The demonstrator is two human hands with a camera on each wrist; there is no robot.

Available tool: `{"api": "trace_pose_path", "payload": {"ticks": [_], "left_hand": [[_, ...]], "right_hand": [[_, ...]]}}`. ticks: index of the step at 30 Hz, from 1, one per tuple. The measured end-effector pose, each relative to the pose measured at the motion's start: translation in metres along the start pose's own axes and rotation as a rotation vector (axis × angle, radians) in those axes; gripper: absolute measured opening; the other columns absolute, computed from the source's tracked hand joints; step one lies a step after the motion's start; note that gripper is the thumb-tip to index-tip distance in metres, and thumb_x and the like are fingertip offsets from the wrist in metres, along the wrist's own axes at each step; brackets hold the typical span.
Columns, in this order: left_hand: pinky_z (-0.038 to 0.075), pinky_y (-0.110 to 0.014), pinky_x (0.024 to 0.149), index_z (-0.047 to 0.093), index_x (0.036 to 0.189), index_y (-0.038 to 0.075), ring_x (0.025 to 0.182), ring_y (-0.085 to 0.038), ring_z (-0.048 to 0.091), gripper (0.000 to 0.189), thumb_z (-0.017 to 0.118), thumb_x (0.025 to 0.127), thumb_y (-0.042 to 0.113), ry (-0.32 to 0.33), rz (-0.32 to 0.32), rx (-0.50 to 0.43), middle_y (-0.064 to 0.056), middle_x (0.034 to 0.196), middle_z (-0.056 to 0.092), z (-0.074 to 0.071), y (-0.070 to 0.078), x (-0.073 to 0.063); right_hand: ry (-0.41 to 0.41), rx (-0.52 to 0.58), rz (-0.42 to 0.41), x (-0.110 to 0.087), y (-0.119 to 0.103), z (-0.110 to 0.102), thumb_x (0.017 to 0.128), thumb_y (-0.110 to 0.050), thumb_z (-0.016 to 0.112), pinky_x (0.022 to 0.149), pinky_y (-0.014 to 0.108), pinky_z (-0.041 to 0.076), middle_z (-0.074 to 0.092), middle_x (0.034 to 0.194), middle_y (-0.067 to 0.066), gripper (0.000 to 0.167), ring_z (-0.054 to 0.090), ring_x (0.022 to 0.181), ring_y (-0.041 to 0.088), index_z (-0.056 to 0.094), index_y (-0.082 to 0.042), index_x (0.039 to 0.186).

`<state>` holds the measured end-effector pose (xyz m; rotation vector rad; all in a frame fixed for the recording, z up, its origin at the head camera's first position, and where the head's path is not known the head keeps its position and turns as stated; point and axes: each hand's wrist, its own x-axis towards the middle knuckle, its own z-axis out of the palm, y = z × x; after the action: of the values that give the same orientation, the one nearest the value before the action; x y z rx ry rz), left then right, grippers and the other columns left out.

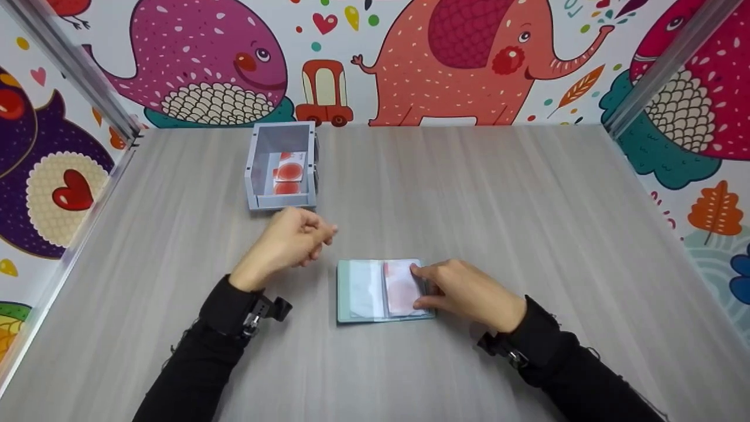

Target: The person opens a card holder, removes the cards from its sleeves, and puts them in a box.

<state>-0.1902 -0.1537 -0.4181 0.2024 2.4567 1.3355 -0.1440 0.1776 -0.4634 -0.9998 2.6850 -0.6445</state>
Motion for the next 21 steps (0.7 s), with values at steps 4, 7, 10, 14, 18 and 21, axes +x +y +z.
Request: {"api": "trace_pose_path", "payload": {"ticks": [4, 7, 10, 14, 18, 21], "left_hand": [[0.040, -0.020, 0.047, 0.077, 0.092, 0.000, 0.048, -0.008, 0.051, 0.029, 0.068, 0.107, 0.023, -0.076, 0.020, 0.030, 0.002, 0.059, 0.059, 0.020, 0.004, -0.001], [0.040, -0.020, 0.046, 0.076, 0.089, 0.001, 0.046, -0.008, 0.052, 0.026, 0.071, 0.105, 0.021, -0.137, 0.028, 0.061, 0.004, 0.058, 0.059, 0.034, 0.003, -0.002], [0.039, -0.019, 0.045, 0.074, 0.083, 0.003, 0.044, -0.007, 0.052, 0.027, 0.074, 0.103, 0.021, -0.178, 0.046, 0.113, 0.006, 0.054, 0.057, 0.045, 0.000, -0.002], [0.038, -0.018, 0.044, 0.069, 0.074, 0.009, 0.042, -0.005, 0.051, 0.029, 0.079, 0.099, 0.021, -0.207, 0.044, 0.140, 0.008, 0.051, 0.055, 0.056, -0.004, -0.001], [0.038, -0.018, 0.043, 0.065, 0.070, 0.013, 0.042, -0.004, 0.051, 0.031, 0.081, 0.096, 0.019, -0.214, 0.026, 0.147, 0.008, 0.050, 0.055, 0.062, -0.007, 0.000], [0.038, -0.017, 0.042, 0.065, 0.068, 0.013, 0.040, -0.003, 0.051, 0.031, 0.081, 0.094, 0.018, -0.210, 0.038, 0.158, 0.008, 0.049, 0.055, 0.064, -0.008, 0.000]], "right_hand": [[-0.005, -0.004, 0.000, 0.000, 0.000, 0.000, 0.092, -0.026, 0.086, 0.054, 0.017, 0.031, 0.050, 0.065, -0.011, 0.063, 0.034, 0.059, -0.002, 0.064, 0.009, 0.140], [-0.007, -0.006, -0.005, 0.000, 0.001, 0.000, 0.092, -0.025, 0.086, 0.054, 0.017, 0.032, 0.053, 0.064, -0.009, 0.062, 0.034, 0.059, -0.002, 0.065, 0.009, 0.140], [-0.007, -0.010, -0.011, 0.000, 0.001, 0.000, 0.092, -0.026, 0.086, 0.054, 0.016, 0.033, 0.055, 0.064, -0.008, 0.061, 0.035, 0.058, -0.003, 0.066, 0.008, 0.139], [-0.004, -0.020, -0.019, 0.001, 0.001, 0.000, 0.092, -0.026, 0.086, 0.054, 0.016, 0.034, 0.054, 0.064, -0.007, 0.060, 0.035, 0.059, -0.002, 0.067, 0.008, 0.138], [0.016, -0.037, -0.039, 0.001, 0.001, 0.000, 0.092, -0.026, 0.086, 0.055, 0.016, 0.036, 0.058, 0.067, -0.006, 0.058, 0.036, 0.060, -0.003, 0.068, 0.008, 0.136], [0.035, -0.049, -0.055, 0.001, 0.001, 0.001, 0.092, -0.026, 0.086, 0.056, 0.016, 0.038, 0.062, 0.070, -0.005, 0.055, 0.039, 0.062, -0.003, 0.071, 0.007, 0.133]]}}
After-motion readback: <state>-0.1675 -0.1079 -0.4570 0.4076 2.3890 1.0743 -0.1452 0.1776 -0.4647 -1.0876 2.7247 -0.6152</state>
